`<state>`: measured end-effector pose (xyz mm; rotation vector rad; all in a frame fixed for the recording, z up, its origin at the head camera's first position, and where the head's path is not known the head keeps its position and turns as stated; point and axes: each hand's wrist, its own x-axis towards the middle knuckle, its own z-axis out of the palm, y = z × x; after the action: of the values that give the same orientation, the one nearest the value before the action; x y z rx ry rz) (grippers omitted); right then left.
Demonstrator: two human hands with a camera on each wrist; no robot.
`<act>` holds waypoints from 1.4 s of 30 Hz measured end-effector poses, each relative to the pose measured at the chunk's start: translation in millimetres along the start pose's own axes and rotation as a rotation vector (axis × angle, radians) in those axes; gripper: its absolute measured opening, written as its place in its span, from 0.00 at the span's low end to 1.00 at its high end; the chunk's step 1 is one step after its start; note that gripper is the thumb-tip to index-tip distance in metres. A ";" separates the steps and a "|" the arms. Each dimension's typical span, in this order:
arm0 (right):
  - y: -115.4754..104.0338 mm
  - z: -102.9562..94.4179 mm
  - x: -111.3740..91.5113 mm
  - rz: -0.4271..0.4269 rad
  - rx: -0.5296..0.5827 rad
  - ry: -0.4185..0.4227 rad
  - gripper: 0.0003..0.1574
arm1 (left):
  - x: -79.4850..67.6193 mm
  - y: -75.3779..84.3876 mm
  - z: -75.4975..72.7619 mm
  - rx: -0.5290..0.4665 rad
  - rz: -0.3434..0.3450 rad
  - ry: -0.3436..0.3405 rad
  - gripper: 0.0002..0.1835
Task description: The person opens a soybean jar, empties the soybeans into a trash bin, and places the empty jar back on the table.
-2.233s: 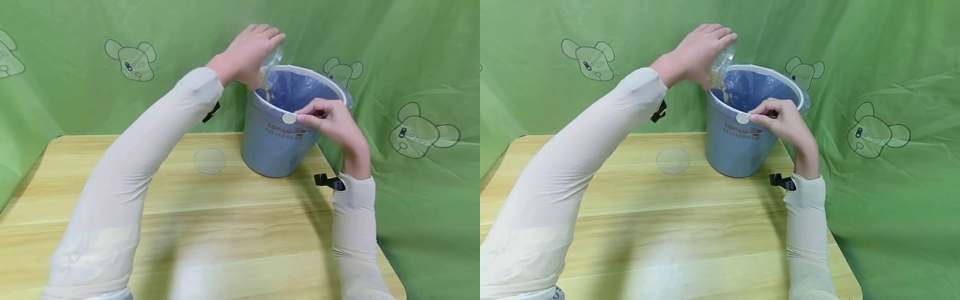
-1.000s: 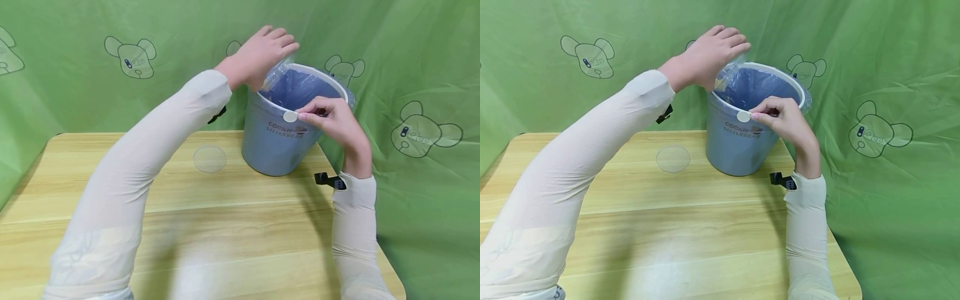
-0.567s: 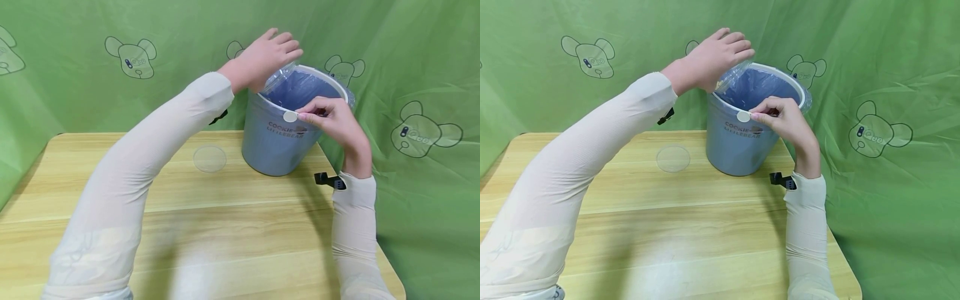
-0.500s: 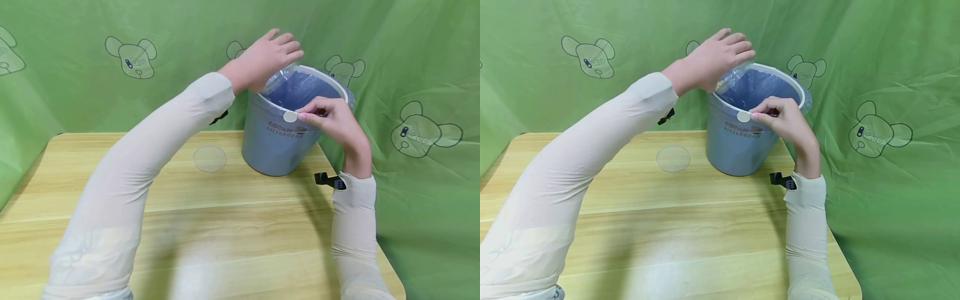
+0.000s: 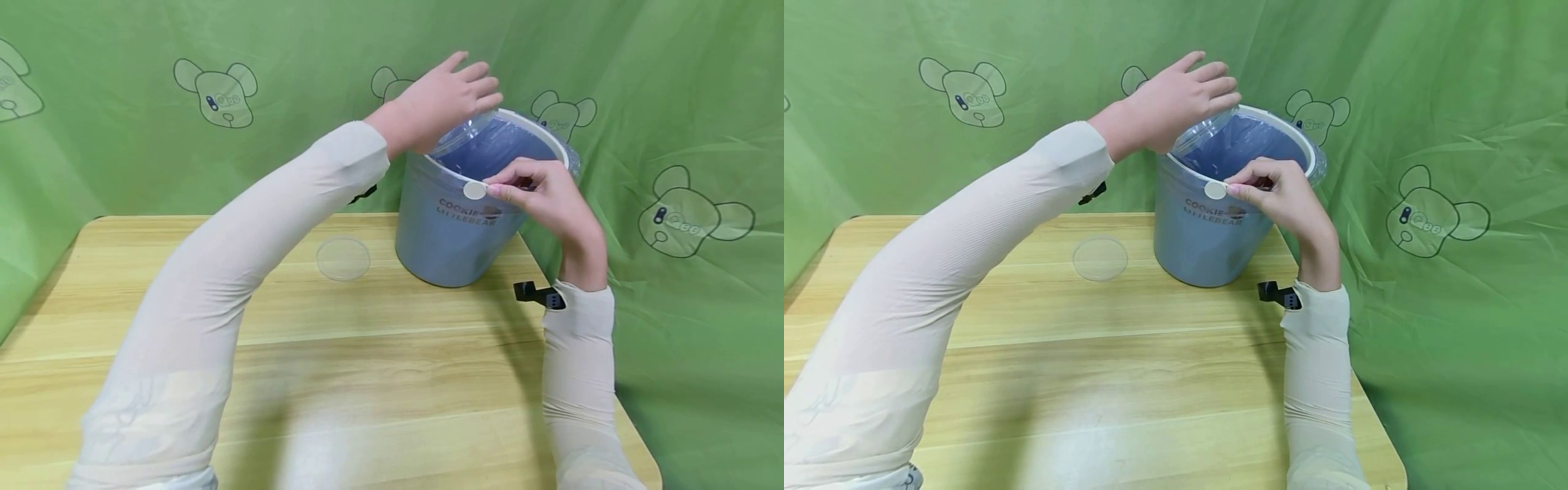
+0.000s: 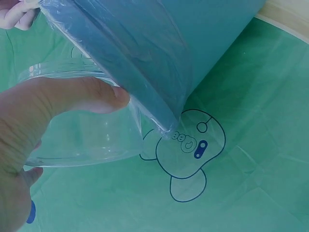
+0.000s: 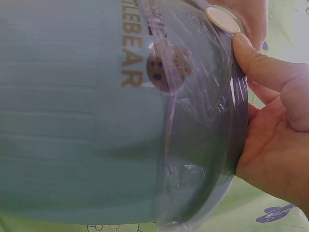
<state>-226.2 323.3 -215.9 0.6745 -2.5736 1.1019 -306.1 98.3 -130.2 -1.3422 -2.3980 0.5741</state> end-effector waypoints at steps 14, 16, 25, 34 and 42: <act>3.4 -0.3 2.0 0.007 0.022 -0.007 0.07 | 7.3 12.6 3.6 0.238 0.123 0.025 0.46; 4.0 0.5 1.8 0.002 0.029 -0.008 0.07 | 9.4 17.7 4.8 0.311 0.152 0.020 0.45; 2.9 0.5 -1.6 0.007 0.030 -0.003 0.07 | 7.0 14.9 0.1 0.301 0.075 0.097 0.39; 4.7 -1.4 1.6 0.009 0.024 -0.002 0.07 | 2.6 5.3 -3.5 0.212 -0.017 0.159 0.44; 9.2 -1.5 3.5 0.011 0.032 -0.014 0.08 | 3.8 4.4 -8.8 0.234 -0.132 0.220 0.46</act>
<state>-233.8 328.8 -219.1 0.6777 -2.5795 1.1479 -300.6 105.3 -124.4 -1.0793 -2.1481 0.6146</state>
